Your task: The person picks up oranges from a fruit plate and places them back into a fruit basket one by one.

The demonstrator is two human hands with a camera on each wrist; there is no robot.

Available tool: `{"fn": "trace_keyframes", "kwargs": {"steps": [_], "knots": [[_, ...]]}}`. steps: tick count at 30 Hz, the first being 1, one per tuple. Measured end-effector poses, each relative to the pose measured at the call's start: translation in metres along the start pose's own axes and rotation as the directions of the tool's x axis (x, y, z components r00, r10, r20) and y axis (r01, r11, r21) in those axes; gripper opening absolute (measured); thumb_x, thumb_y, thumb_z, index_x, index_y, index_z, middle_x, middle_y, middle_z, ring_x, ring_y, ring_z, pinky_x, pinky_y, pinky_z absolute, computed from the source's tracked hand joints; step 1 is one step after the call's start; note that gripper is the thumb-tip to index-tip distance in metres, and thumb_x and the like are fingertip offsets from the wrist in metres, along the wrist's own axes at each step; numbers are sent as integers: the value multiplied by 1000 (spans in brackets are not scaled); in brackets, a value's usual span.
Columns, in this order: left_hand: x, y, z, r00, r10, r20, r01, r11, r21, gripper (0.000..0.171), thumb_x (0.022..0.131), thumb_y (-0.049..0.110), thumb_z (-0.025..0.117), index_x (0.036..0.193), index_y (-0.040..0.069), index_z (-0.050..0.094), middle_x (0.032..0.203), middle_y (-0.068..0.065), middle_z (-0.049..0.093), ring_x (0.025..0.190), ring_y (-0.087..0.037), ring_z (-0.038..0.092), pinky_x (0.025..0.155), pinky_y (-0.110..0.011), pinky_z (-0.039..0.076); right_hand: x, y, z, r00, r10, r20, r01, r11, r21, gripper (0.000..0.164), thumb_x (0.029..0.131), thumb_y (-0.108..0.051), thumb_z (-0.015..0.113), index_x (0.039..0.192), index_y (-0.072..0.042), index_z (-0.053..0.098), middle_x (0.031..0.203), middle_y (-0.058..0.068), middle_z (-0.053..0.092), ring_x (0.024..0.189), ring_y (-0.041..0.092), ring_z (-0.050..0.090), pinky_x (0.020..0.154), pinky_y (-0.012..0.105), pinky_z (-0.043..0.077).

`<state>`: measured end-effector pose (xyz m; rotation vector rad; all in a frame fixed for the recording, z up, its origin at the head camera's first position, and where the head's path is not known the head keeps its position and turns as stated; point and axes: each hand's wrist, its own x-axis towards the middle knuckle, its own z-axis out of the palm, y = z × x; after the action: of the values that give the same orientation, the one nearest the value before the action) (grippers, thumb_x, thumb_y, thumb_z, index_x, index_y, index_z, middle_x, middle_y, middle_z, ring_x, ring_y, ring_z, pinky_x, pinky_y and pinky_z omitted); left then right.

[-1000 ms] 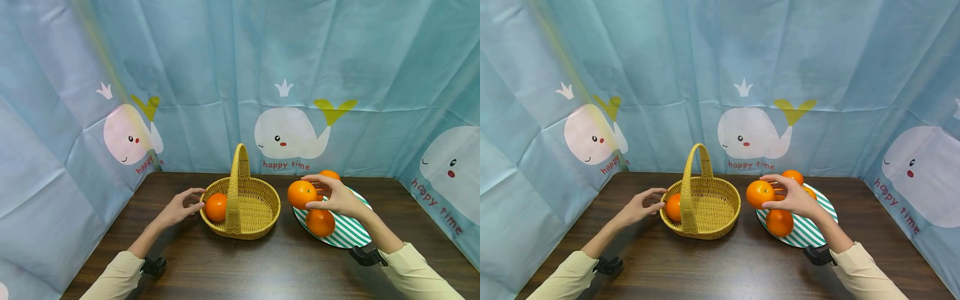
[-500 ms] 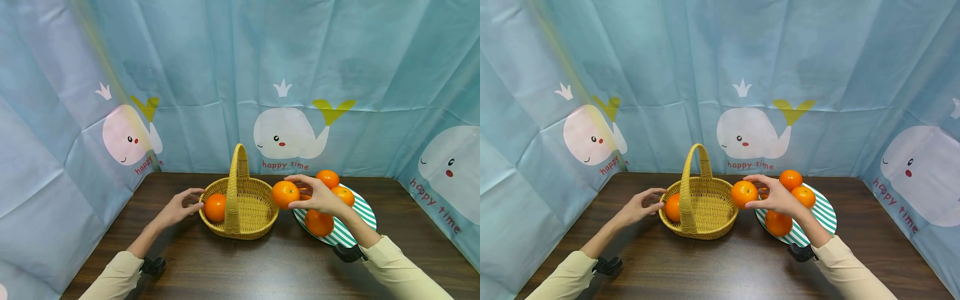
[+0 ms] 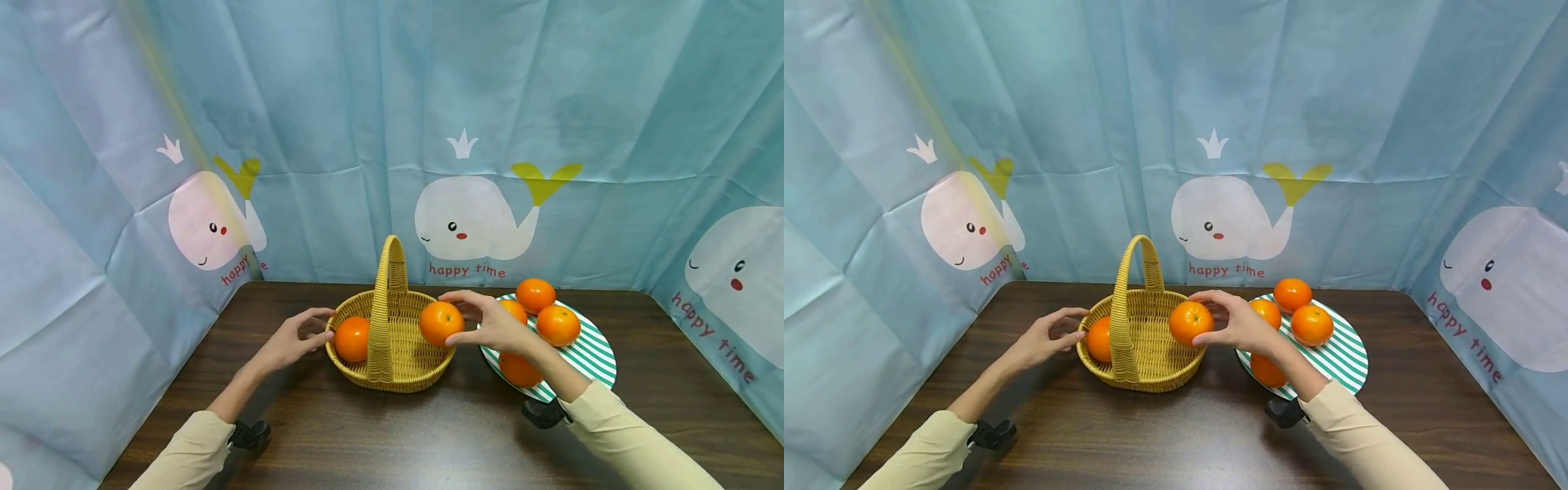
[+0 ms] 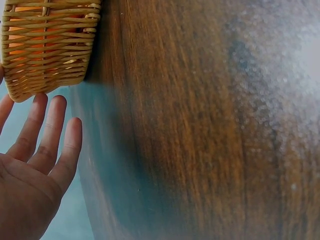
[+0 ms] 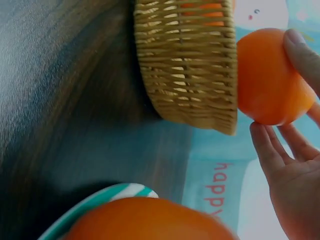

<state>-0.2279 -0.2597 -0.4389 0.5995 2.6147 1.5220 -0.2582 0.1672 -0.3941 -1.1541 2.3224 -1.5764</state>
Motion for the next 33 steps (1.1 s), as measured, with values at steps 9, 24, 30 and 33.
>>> {"fn": "trace_keyframes", "kwargs": {"steps": [9, 24, 30, 33], "knots": [[0, -1, 1, 1000, 3, 5, -3, 1000, 0, 46, 101, 17, 68, 143, 5, 54, 128, -23, 59, 103, -36, 66, 77, -51, 58, 2, 3, 12, 1000, 12, 26, -13, 999, 52, 70, 79, -5, 89, 140, 4, 54, 137, 13, 58, 120, 34, 61, 94, 51, 51], [0, -1, 1, 1000, 3, 3, -4, 1000, 5, 45, 101, 17, 68, 143, 6, 55, 126, -23, 60, 102, -37, 66, 76, -51, 58, -2, 1, 1, 1000, 28, 10, -28, 998, 51, 53, 85, -5, 84, 133, -4, 61, 131, 25, 59, 119, 48, 57, 97, 51, 49], [0, 0, 1, 1000, 8, 2, -8, 1000, 14, 45, 101, 17, 68, 142, 6, 55, 125, -23, 61, 101, -36, 66, 76, -51, 58, -13, -1, -15, 998, 62, -16, -62, 998, 3, 41, 89, -9, 81, 127, -8, 65, 123, 16, 65, 113, 42, 62, 92, 47, 53], [0, 0, 0, 1000, 13, 1, -13, 1000, 19, 45, 101, 17, 68, 142, 5, 55, 125, -23, 61, 101, -37, 66, 75, -50, 58, -18, -1, -23, 996, 71, -52, -73, 996, -48, 37, 88, -13, 82, 122, -11, 67, 117, 6, 67, 109, 35, 65, 91, 42, 54]]}}
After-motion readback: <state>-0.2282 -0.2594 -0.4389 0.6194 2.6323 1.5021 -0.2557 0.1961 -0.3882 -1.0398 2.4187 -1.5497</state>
